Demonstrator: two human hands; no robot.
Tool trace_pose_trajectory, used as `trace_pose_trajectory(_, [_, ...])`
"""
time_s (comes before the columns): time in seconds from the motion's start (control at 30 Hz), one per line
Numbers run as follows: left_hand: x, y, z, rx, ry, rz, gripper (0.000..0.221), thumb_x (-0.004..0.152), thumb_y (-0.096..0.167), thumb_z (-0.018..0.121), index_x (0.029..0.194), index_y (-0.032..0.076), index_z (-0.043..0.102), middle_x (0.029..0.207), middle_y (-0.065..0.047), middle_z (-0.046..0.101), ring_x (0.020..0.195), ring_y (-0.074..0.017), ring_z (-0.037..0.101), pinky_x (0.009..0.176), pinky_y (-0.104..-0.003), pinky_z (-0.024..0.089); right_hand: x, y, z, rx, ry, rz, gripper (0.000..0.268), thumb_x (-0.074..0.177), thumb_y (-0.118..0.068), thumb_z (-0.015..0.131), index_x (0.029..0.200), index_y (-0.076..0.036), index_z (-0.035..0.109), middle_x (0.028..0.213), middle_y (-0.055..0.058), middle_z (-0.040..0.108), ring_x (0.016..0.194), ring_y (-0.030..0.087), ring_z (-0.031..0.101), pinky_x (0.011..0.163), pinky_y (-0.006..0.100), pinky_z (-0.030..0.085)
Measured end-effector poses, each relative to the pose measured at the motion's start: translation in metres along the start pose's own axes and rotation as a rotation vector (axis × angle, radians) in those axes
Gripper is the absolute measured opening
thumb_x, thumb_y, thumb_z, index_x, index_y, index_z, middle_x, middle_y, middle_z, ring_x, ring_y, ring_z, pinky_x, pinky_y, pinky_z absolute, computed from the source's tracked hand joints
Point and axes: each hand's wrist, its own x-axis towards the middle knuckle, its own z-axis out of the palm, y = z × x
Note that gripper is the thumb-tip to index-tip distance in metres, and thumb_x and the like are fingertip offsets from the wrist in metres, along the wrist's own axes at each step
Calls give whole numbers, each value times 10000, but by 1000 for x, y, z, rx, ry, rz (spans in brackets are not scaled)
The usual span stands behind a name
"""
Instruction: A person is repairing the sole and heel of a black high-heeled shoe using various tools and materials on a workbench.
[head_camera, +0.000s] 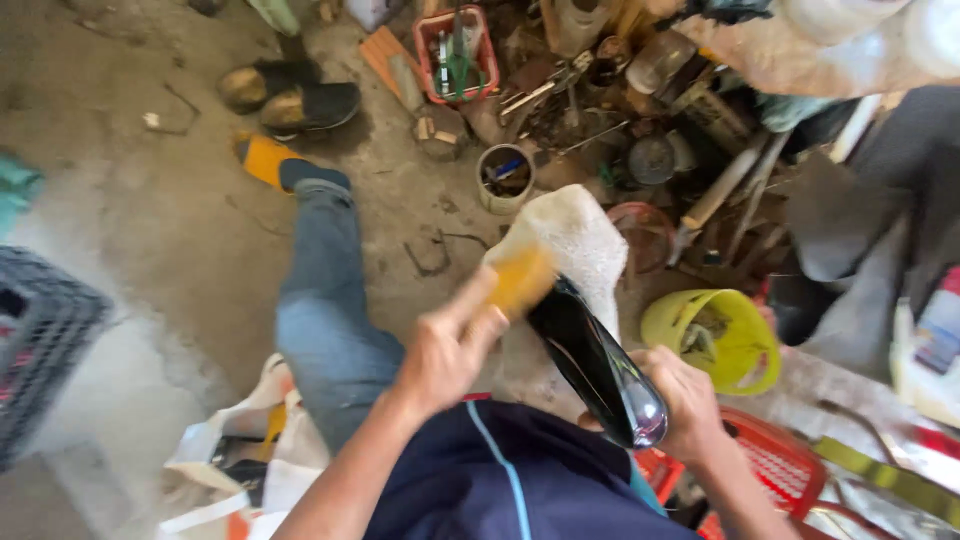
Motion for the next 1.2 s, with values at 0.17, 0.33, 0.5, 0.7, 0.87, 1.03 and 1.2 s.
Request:
trace_pose_trajectory(0.17, [-10,3,-38,137,-128,220,518,968,252,666,1431,45,562,1460,-147,591,1332,-208,607,1163,-308,443,42,-40,-30,-178,-151,-403,319,1074,-130,321,807,-84,488,758,83,509,690,271,546,597,377,466])
trace_pose_trajectory(0.33, [-42,35,-32,270,-277,384,527,967,279,694,1442,87,570,1447,-162,629,1193,-276,716,992,-353,546,58,-64,-38,-357,-249,-560,290,1073,-84,420,788,-133,450,704,34,412,604,239,427,586,368,406])
trace_pose_trajectory(0.5, [-21,1,-49,639,-46,151,605,994,432,589,1550,234,457,990,-116,752,709,-319,712,605,-513,537,57,-65,-32,-449,-352,-617,238,1052,-79,504,819,-124,481,699,31,442,602,220,433,576,372,411])
trace_pose_trajectory(0.7, [-28,-5,-43,501,-57,281,555,993,415,637,1511,261,509,935,-140,732,738,-289,734,685,-431,595,46,-56,-30,-468,-341,-543,221,1042,-76,503,830,-126,470,714,37,449,616,208,437,570,357,414])
trace_pose_trajectory(0.87, [-45,15,-20,551,-134,309,619,975,442,661,1535,241,489,827,-83,638,625,-318,661,584,-471,519,42,-60,-32,-442,-284,-496,239,1030,-22,462,810,-114,467,720,43,441,616,225,438,557,354,404])
trace_pose_trajectory(1.03, [-18,-7,-38,554,-70,337,584,1027,451,518,1527,153,477,800,-76,689,545,-190,620,452,-381,558,37,-54,-30,-431,-274,-464,263,1033,-24,423,795,-130,455,730,33,427,623,241,451,564,369,391])
trace_pose_trajectory(1.2, [-7,-25,-35,63,-69,-53,605,974,402,580,1484,83,510,1503,-117,551,1378,-155,536,1136,-258,433,21,-26,-20,-205,-157,-361,360,1079,-138,279,792,-95,492,756,59,492,654,258,487,557,360,407])
